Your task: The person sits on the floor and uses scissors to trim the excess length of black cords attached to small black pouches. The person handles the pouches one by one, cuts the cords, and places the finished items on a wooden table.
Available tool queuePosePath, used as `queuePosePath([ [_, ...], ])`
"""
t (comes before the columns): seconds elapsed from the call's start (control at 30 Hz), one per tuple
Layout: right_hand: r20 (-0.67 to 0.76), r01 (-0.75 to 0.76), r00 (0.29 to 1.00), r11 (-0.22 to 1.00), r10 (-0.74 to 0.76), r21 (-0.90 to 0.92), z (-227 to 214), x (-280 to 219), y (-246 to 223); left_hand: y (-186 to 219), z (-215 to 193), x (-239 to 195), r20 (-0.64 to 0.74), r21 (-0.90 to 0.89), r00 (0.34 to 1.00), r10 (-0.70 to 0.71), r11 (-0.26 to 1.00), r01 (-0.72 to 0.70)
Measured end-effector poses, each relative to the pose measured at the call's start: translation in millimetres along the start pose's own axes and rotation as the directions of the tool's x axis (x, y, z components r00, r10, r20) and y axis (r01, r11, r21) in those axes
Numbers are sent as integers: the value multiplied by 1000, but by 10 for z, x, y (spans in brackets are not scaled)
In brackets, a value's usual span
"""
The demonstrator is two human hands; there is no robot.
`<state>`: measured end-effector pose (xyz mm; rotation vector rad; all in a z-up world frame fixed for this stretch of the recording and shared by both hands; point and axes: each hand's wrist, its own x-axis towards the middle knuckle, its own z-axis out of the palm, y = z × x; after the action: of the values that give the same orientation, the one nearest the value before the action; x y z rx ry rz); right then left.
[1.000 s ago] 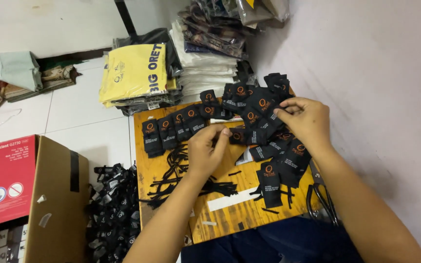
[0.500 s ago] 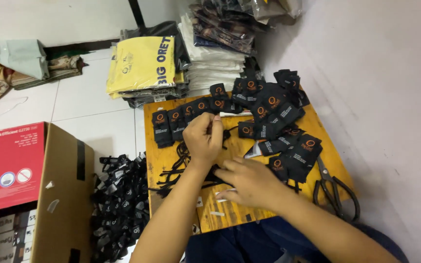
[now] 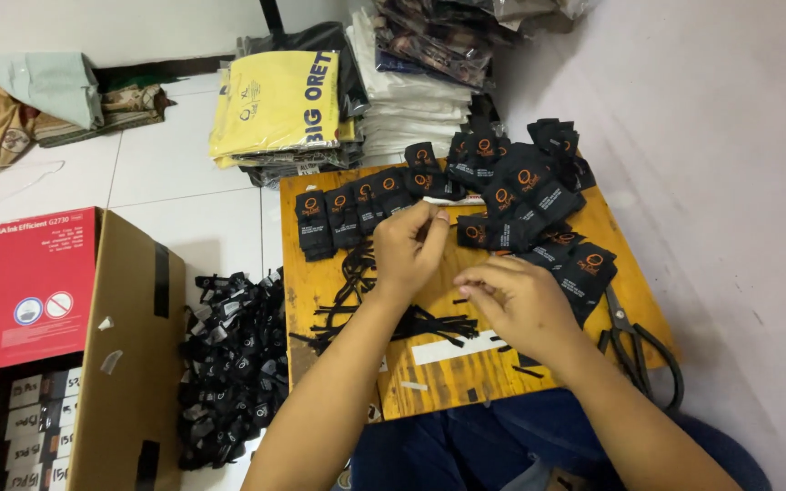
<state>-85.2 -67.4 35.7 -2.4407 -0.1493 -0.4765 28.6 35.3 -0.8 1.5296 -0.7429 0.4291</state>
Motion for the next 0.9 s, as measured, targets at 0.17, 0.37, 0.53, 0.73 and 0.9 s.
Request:
queuePosePath([
  [0.17, 241, 43, 970, 981, 4, -189, 237, -120, 19, -84, -15, 10, -22, 20, 1000, -19, 1000, 19],
  [0.37, 114, 28, 993, 988, -11, -150, 209, -38, 18, -68, -70, 48, -26, 4, 998, -51, 999, 51],
  [0.53, -116, -85, 989, 996, 89, 38, 55, 116, 7, -101, -50, 35, 164, -91, 985, -61, 993, 76],
  [0.73, -203, -263, 925, 926, 322, 271, -117, 237, 162, -11, 34, -31, 458, -320, 885, -84, 913, 252],
  [0.9, -68, -333, 926, 888, 372, 316, -249, 177, 239, -29, 5, 78, 515, -540, 830, -214, 671, 508],
])
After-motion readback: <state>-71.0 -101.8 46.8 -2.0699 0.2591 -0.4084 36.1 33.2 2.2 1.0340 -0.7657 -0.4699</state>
